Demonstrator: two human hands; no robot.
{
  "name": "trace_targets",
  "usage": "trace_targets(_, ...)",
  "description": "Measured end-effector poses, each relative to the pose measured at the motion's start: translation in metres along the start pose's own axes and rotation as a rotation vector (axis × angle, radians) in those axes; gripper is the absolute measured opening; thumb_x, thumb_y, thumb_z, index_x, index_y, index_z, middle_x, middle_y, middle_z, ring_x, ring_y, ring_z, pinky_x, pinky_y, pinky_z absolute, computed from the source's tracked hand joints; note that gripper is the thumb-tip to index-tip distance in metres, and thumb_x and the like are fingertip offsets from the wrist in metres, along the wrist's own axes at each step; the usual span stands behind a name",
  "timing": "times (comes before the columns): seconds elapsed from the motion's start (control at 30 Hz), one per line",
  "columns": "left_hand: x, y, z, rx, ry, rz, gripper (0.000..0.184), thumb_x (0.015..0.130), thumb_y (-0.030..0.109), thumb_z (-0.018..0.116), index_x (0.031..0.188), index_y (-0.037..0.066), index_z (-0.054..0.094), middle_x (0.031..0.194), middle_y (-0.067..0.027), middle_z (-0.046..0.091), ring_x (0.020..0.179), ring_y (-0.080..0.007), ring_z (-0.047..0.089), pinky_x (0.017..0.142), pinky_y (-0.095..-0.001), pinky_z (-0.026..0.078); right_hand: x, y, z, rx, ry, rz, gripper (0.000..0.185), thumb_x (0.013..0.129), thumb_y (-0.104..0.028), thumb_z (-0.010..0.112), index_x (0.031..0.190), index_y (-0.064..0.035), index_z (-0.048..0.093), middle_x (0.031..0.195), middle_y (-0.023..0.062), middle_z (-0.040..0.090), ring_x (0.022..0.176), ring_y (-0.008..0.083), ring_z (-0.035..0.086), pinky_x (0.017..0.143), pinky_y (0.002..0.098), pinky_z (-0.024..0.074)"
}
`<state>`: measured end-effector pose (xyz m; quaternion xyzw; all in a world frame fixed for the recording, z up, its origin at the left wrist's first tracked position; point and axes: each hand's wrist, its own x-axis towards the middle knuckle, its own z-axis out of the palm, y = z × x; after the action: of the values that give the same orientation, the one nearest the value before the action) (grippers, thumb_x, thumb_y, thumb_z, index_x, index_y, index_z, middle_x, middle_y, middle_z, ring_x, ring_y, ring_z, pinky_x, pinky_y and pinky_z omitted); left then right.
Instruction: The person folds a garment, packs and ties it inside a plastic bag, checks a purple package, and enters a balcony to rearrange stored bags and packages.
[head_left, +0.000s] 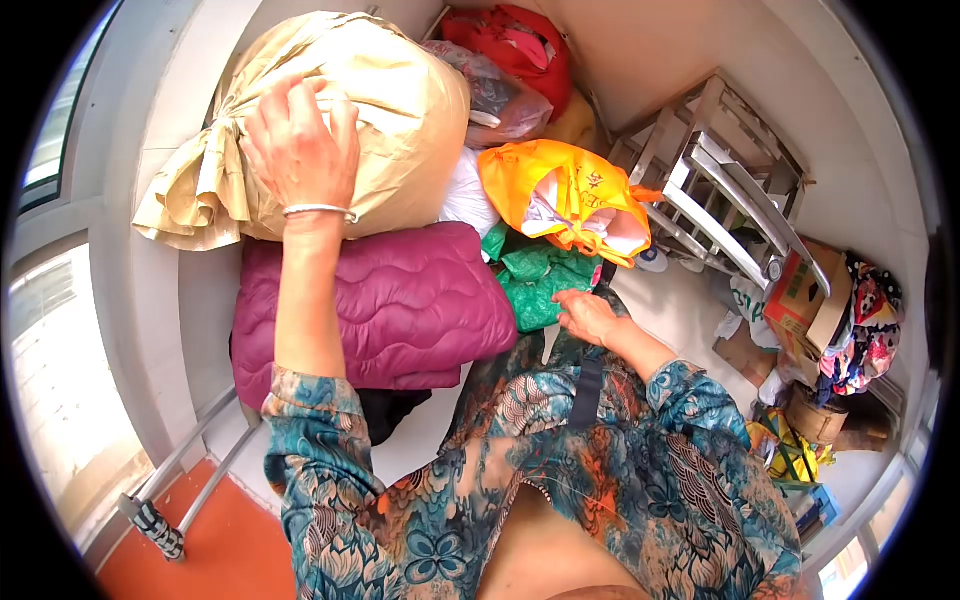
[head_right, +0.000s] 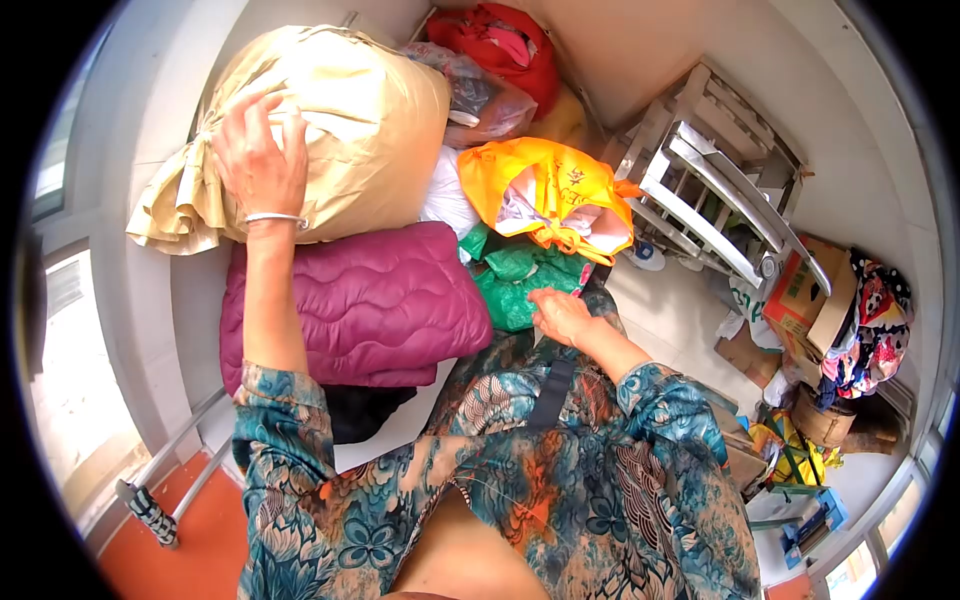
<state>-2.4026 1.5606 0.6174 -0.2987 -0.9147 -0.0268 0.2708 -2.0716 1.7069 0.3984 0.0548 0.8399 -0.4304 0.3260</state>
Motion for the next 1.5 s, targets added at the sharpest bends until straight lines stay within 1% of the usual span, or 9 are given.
trace_targets(0.1,0.035,-0.027,0.008,0.274,0.099,0.157,0.036,0.081,0.033,0.059,0.111,0.013,0.057,0.116,-0.0074,0.055,0.108,-0.0281,0.05,0.09,-0.0442,0.038,0.017,-0.001,-0.005,-0.016,-0.004,-0.172,0.036,0.081,-0.016,0.054,0.115,-0.0058,0.05,0.107,0.0208,0.056,0.099,0.0383,0.055,0.082,0.0463,0.0459)
trace_targets(0.2,0.04,-0.065,0.03,0.348,-0.275,-0.111,0.039,0.084,0.039,0.055,0.113,0.013,0.057,0.12,-0.0084,0.053,0.11,-0.0281,0.048,0.09,-0.0446,0.038,0.048,-0.012,-0.036,0.003,0.066,-0.241,0.032,0.081,-0.016,0.054,0.111,-0.0047,0.051,0.102,0.0202,0.059,0.094,0.0394,0.057,0.08,0.047,0.0461)
trace_targets(0.3,0.024,-0.06,0.029,0.459,-0.332,-0.073,0.041,0.086,0.043,0.051,0.114,0.014,0.056,0.121,-0.0097,0.053,0.11,-0.0289,0.049,0.09,-0.0434,0.038,0.081,-0.031,-0.084,0.069,0.108,-0.279,0.028,0.081,-0.015,0.053,0.106,-0.0033,0.055,0.093,0.0207,0.061,0.09,0.04,0.058,0.08,0.0473,0.0461)
trace_targets(0.43,-0.011,-0.048,0.027,0.376,-0.09,-0.041,0.032,0.081,0.039,0.057,0.093,0.009,0.059,0.093,-0.0078,0.057,0.094,-0.0261,0.053,0.081,-0.0411,0.039,0.143,-0.031,-0.141,0.065,0.224,-0.25,0.032,0.08,-0.018,0.055,0.11,-0.0055,0.057,0.096,0.0194,0.063,0.094,0.0375,0.059,0.081,0.0451,0.047)
trace_targets(0.63,-0.074,-0.014,0.004,0.137,0.046,-0.071,0.034,0.081,0.024,0.051,0.105,0.002,0.058,0.098,-0.0129,0.057,0.096,-0.031,0.051,0.084,-0.0403,0.035,0.247,-0.04,-0.225,0.128,0.508,-0.16,0.037,0.079,-0.022,0.057,0.113,-0.0064,0.056,0.11,0.0181,0.059,0.105,0.0347,0.055,0.089,0.043,0.0434)
trace_targets(0.77,-0.081,-0.013,0.011,0.097,-0.026,-0.096,0.036,0.08,0.017,0.045,0.109,-0.002,0.054,0.105,-0.0148,0.056,0.101,-0.0306,0.047,0.093,-0.0416,0.03,0.308,-0.05,-0.26,0.114,0.479,-0.091,0.048,0.078,-0.027,0.061,0.118,-0.0014,0.052,0.116,0.0217,0.056,0.108,0.035,0.054,0.09,0.0417,0.0429)
trace_targets(1.07,-0.06,-0.073,0.04,0.06,-0.075,-0.155,0.037,0.085,0.021,0.039,0.112,-0.002,0.05,0.109,-0.0161,0.054,0.104,-0.031,0.046,0.095,-0.0438,0.029,0.407,-0.043,-0.274,-0.036,0.492,-0.203,0.076,0.072,-0.035,0.067,0.13,0.0043,0.039,0.13,0.0259,0.044,0.12,0.0358,0.045,0.099,0.0393,0.0373)
trace_targets(1.37,-0.059,-0.07,0.04,0.024,-0.115,-0.168,0.039,0.089,0.028,0.034,0.114,0.001,0.048,0.11,-0.0138,0.053,0.104,-0.0284,0.046,0.094,-0.0425,0.028,0.399,-0.055,-0.277,0.251,0.299,-0.343,0.076,0.069,-0.032,0.07,0.128,0.004,0.039,0.124,0.0243,0.048,0.115,0.0361,0.047,0.099,0.0384,0.0375)
trace_targets(1.5,-0.058,-0.071,0.038,0.043,-0.13,-0.145,0.039,0.089,0.029,0.034,0.114,0.002,0.048,0.109,-0.0127,0.053,0.103,-0.028,0.046,0.092,-0.0417,0.029,0.455,-0.016,-0.249,0.058,0.416,-0.149,0.078,0.066,-0.03,0.073,0.128,0.0034,0.038,0.123,0.0233,0.049,0.115,0.0351,0.048,0.098,0.0382,0.039)
